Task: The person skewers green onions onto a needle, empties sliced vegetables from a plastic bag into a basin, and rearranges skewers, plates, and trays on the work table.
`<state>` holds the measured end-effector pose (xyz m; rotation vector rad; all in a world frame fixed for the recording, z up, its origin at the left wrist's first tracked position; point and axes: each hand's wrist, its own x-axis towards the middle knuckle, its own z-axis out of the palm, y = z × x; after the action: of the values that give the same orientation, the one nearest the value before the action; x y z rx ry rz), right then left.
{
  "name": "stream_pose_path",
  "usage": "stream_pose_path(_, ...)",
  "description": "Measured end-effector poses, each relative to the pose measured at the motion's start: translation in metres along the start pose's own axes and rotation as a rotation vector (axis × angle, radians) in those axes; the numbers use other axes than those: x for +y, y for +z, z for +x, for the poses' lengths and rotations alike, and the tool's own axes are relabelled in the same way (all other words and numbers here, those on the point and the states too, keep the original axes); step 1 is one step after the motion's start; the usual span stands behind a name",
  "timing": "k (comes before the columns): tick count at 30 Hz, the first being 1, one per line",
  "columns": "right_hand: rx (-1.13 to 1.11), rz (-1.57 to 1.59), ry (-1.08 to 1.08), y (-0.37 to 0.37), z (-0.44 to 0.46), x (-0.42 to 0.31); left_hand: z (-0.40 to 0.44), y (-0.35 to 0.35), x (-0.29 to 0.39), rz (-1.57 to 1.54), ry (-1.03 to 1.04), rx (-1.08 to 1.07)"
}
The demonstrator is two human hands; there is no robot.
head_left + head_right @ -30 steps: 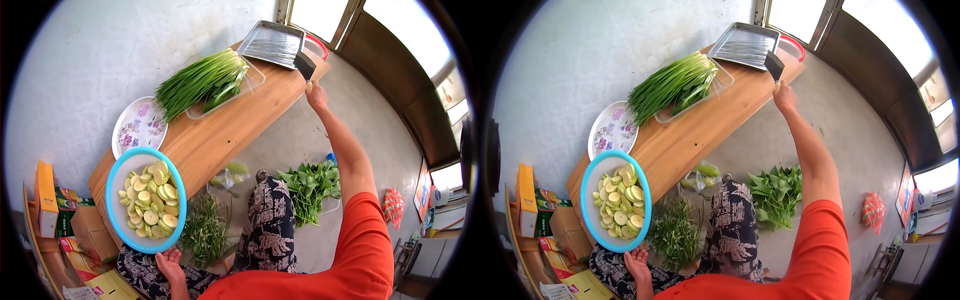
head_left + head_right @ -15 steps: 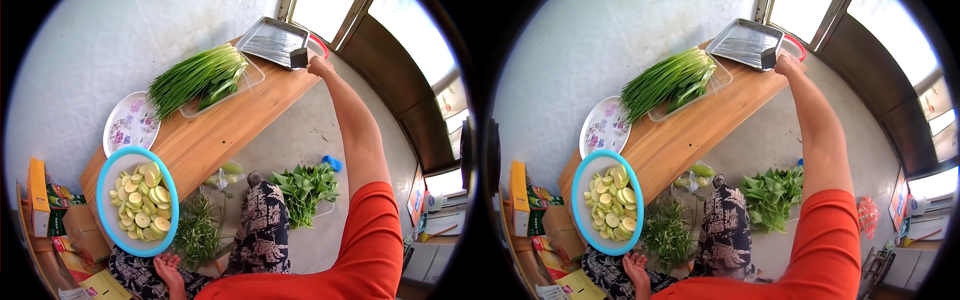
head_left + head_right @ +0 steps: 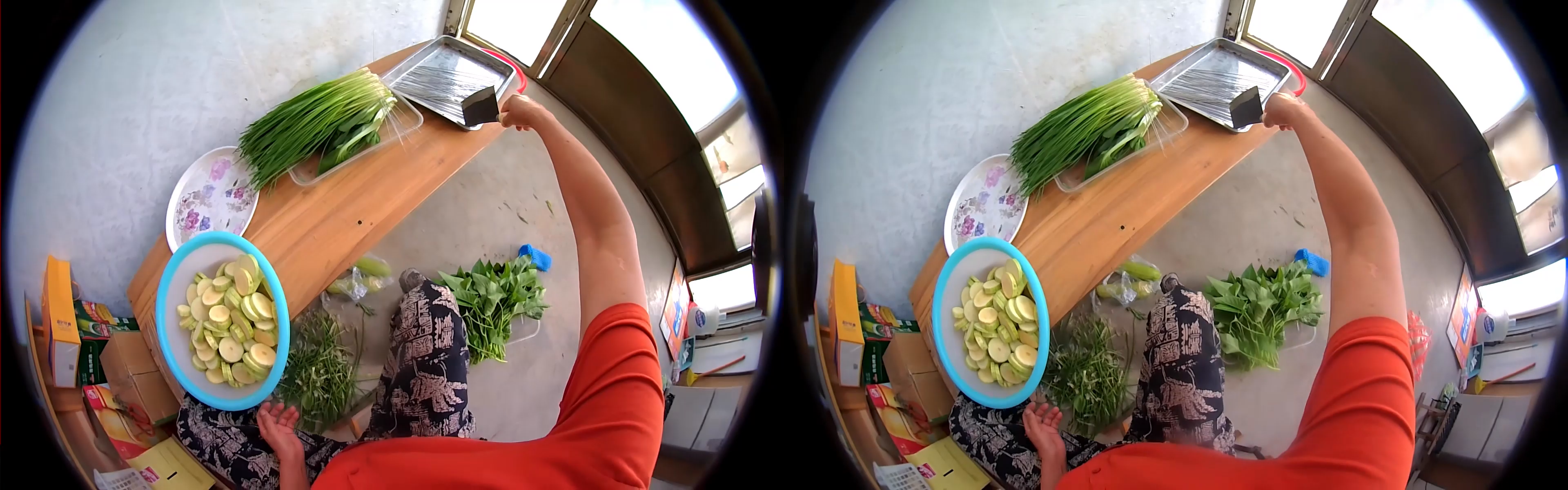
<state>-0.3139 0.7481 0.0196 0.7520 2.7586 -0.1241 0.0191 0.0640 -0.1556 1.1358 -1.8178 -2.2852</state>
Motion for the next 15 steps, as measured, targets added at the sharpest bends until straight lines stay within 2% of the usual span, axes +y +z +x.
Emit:
stream_pose_path(2, -0.003, 0.115, -0.045, 0.003, -0.010, 0.008, 0.000, 0.000, -0.001, -0.016, 0.011, -0.044)
stream_pose_path(7, -0.056, 0.141, -0.089, 0.015, -0.020, 0.021, -0.003, 0.002, -0.003, -0.023, 0.020, -0.045)
stream_pose_path(11, 0.028, 0.293, -0.140, 0.035, -0.052, 0.032, -0.004, -0.002, -0.006, -0.023, 0.018, -0.084)
stream_pose_path(13, 0.133, 0.609, -0.040, 0.047, -0.088, 0.030, -0.007, -0.002, -0.004, -0.023, 0.015, -0.085)
stream_pose_path(15, 0.031, 0.793, -0.078, 0.066, -0.128, 0.037, -0.010, -0.004, -0.003, -0.026, 0.010, -0.083)
